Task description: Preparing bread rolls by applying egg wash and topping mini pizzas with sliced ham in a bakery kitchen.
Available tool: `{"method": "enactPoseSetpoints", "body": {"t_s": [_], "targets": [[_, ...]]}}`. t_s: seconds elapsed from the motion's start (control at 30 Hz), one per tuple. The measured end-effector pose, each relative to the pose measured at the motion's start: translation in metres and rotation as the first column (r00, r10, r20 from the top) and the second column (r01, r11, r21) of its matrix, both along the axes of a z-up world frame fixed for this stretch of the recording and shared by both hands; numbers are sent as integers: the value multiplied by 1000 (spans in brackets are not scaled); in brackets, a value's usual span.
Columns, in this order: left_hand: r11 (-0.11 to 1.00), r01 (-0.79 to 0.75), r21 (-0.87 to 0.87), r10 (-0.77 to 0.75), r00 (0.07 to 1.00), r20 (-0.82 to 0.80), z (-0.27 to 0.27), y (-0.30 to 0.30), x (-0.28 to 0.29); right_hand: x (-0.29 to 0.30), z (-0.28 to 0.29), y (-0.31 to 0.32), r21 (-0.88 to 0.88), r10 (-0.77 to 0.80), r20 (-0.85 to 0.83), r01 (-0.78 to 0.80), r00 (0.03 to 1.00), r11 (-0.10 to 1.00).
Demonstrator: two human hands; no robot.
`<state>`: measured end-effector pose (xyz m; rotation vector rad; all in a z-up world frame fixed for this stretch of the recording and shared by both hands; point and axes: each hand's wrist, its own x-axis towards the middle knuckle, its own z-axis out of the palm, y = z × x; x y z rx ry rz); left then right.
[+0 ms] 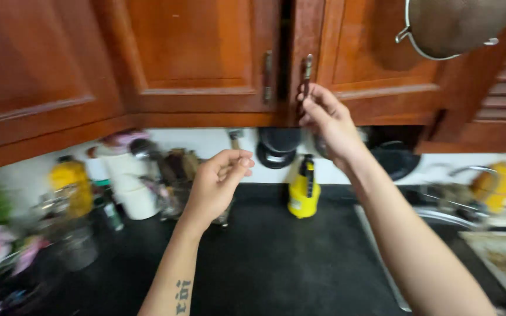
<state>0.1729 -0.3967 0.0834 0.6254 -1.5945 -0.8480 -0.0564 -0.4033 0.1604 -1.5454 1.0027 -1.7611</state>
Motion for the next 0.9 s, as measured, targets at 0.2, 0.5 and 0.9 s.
{"method": "enactPoseSetpoints", "body": {"t_s": [0.2, 0.5, 0.9], "targets": [[961, 215, -171, -210, 976, 47, 29, 31, -64, -40, -13, 110, -123, -42, 186, 66, 982, 990], [920, 345, -185, -299, 925, 236, 31, 19, -134, -163, -23, 232, -288, -197, 237, 262, 951, 921], [950, 26, -313, 32, 983, 179, 62, -95, -218, -202, -24, 250, -248, -748, 45, 733, 662, 633]]}}
